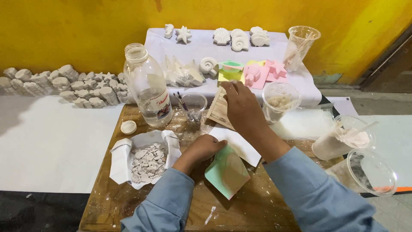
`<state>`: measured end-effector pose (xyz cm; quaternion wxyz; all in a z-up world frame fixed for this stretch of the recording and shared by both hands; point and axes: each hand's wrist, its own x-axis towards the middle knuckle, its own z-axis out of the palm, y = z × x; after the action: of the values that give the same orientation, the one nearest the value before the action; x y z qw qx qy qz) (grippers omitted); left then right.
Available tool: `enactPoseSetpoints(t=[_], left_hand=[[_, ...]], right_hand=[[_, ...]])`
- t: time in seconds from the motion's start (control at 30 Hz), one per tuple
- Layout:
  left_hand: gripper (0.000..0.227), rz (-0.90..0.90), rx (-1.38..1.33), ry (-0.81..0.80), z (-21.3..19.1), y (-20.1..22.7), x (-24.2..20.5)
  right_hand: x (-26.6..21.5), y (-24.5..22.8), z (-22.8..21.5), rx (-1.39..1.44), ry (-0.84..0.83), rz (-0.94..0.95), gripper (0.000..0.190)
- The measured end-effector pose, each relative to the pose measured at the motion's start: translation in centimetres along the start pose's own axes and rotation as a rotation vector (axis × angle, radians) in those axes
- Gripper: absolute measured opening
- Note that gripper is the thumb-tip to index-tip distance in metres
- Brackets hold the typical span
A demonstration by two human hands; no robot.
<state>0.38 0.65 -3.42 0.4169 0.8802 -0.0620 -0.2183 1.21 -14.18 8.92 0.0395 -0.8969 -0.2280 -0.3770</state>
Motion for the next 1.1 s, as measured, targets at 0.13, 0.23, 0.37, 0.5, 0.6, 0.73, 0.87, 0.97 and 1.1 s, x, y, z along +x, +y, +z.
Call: enactPoseSetpoints(t=[0.13,0.23,0.37,0.5,0.6,0.73,0.87,0.97,1.1], left_hand=[[0.055,-0.042,-0.020,-0.028,0.1,0.3,-0.8],[0.059,-0.069,-0.004,-0.051,-0.8,1.6,-1.9],[0.062,-0.086,-0.007,-0.100,-0.9,1.7,-1.8],[0.056,-0.083,-0.015,-0.121,0.2,-0.9,0.6],[0.051,-0.083,-0.047,-0.124,0.0,-0.9,0.6],[0.050,-0.076,-0.062,-0.127,0.0,-1.1,0.8],[0.048,-0.093,-0.054,-0.145,-0.4,0.0,-0.3],[0.047,-0.085,-0.095,-0.159,0.1,-1.5,0.7],[0.049,-0.074,-0.102,-0.176,0.6,-1.5,0.9]], right_hand=[[-4.4,-0.5,-6.9,0.403,-0.668,0.437,0.035],[-7.6,1.2,-8.1,0.424,-1.009,0.647,0.037],[-12.9,4.5,-4.5,0.854,-1.114,0.967,0.039],[-14.7,4.8,-2.7,1.135,-1.131,1.025,0.038],[-15.7,5.1,-1.7,1.227,-1.097,1.056,0.035],[-16.1,5.3,-1.4,1.236,-1.133,0.995,0.029],[-16.4,5.1,-1.5,1.238,-1.119,0.983,0.026],[-16.2,4.9,-2.3,1.261,-1.088,0.980,0.024],[-17.1,5.5,-1.4,1.321,-1.058,1.014,0.026]])
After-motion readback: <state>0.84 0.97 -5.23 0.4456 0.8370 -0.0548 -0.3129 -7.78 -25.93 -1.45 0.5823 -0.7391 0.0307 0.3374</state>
